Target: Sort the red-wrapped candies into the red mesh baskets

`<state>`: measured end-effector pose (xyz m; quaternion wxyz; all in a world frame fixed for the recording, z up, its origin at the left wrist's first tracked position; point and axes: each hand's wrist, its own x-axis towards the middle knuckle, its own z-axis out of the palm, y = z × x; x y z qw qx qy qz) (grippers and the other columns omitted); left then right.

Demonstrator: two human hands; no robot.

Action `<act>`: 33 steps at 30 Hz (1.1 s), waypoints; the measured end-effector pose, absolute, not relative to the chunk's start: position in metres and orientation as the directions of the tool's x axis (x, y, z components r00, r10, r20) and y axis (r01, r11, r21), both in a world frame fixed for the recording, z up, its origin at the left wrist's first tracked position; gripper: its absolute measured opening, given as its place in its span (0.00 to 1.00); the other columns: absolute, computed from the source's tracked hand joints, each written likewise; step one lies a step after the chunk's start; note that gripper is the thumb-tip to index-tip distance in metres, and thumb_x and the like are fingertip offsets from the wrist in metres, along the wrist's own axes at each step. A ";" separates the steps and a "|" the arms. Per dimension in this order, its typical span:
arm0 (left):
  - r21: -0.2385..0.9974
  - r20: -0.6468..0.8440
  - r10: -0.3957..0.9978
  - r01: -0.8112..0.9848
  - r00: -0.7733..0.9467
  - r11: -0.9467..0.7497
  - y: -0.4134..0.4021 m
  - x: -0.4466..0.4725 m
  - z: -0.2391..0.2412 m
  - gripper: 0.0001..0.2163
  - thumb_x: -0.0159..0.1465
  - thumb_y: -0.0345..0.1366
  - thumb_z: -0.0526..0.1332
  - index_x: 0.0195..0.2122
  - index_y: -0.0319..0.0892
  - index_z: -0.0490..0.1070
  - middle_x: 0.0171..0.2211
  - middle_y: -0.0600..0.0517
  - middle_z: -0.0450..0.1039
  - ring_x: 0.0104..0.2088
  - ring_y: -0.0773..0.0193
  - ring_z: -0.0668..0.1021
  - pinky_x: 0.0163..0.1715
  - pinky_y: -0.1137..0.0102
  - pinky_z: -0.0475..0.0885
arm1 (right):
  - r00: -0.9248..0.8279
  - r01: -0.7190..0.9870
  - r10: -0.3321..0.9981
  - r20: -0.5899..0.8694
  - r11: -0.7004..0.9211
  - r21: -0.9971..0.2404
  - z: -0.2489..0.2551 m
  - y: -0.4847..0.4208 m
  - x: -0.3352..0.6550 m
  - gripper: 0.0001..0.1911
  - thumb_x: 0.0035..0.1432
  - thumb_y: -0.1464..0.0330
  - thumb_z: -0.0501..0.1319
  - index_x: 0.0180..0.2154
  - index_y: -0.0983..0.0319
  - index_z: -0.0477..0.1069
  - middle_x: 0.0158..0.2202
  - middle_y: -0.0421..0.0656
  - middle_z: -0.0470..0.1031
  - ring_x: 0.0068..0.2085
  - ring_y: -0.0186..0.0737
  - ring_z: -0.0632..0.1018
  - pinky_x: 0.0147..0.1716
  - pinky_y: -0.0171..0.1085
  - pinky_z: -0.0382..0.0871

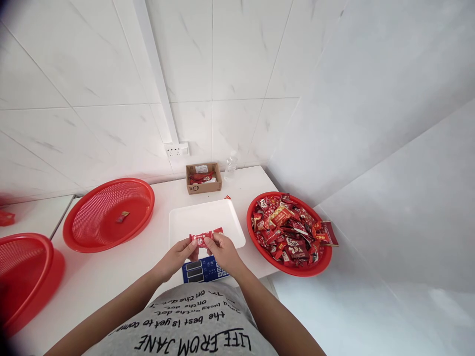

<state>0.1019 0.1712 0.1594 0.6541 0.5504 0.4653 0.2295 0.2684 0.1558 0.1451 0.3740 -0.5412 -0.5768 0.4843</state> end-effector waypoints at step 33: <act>0.763 -0.597 0.799 -0.255 0.072 0.593 0.228 0.023 0.131 0.09 0.59 0.35 0.59 0.40 0.40 0.68 0.39 0.45 0.72 0.35 0.64 0.76 0.39 0.68 0.70 | 0.055 0.888 0.989 -0.135 -0.110 -0.446 0.066 0.180 0.280 0.14 0.51 0.73 0.55 0.42 0.59 0.68 0.39 0.46 0.71 0.41 0.44 0.71 0.38 0.37 0.60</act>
